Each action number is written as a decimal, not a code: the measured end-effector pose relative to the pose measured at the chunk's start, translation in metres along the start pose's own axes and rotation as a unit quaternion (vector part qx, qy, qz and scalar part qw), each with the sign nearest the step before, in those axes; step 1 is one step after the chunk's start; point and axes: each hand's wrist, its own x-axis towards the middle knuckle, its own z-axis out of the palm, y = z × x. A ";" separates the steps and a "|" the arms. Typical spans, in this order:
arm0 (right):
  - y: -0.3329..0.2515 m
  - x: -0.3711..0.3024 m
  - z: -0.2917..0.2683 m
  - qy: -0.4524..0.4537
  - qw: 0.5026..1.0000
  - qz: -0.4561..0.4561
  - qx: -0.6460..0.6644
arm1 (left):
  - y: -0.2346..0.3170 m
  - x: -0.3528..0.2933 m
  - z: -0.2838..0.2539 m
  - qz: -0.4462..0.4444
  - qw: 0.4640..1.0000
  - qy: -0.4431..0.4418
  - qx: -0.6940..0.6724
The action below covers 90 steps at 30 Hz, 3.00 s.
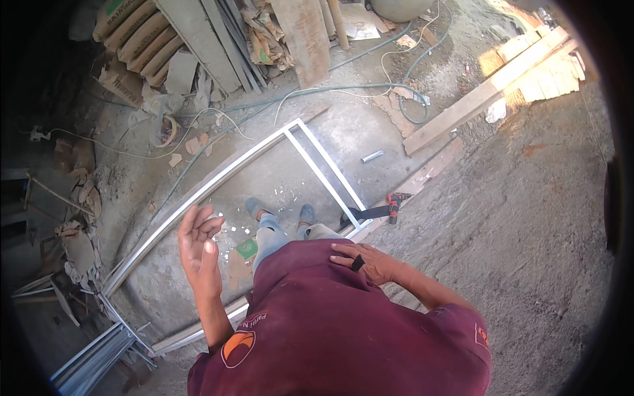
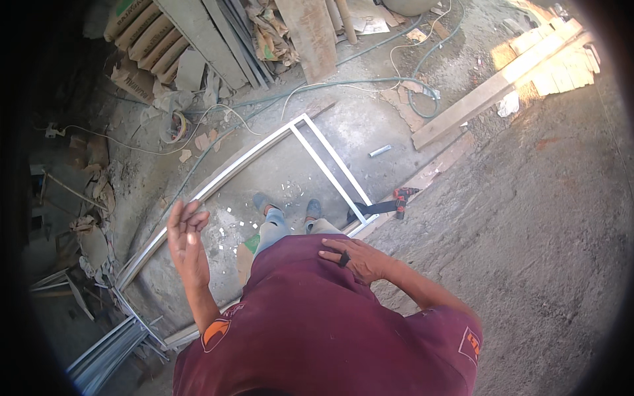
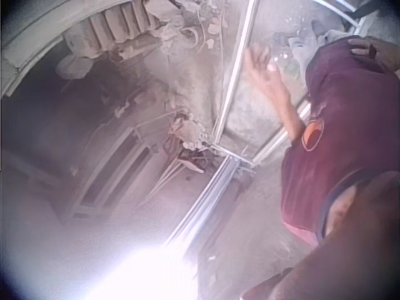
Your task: The person assembles a rectangular metal frame on the floor using a cordless drill to fasten the corners. They then measure and mark the frame with a tape measure and pen.
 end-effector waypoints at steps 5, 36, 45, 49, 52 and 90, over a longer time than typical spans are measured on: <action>-0.005 -0.016 0.000 0.019 0.999 0.036 0.011 | -0.180 -0.067 -0.084 -0.299 0.925 0.043 0.232; 0.085 0.364 0.045 -0.004 0.980 0.195 0.026 | -0.394 -0.341 -0.187 -0.416 0.842 0.280 0.197; 0.008 0.541 0.171 -0.256 0.931 0.259 -0.034 | -0.342 -0.378 -0.372 -0.322 0.650 0.671 -0.154; -0.061 0.678 0.199 -0.227 0.931 0.283 0.029 | -0.298 -0.403 -0.437 -0.294 0.589 0.736 -0.155; -0.116 0.790 0.217 -0.194 0.957 0.217 0.019 | -0.290 -0.410 -0.464 -0.295 0.560 0.754 -0.174; -0.541 1.400 0.752 -0.223 0.917 0.331 -0.012 | -0.395 -0.540 -1.413 -0.414 0.558 0.663 -0.279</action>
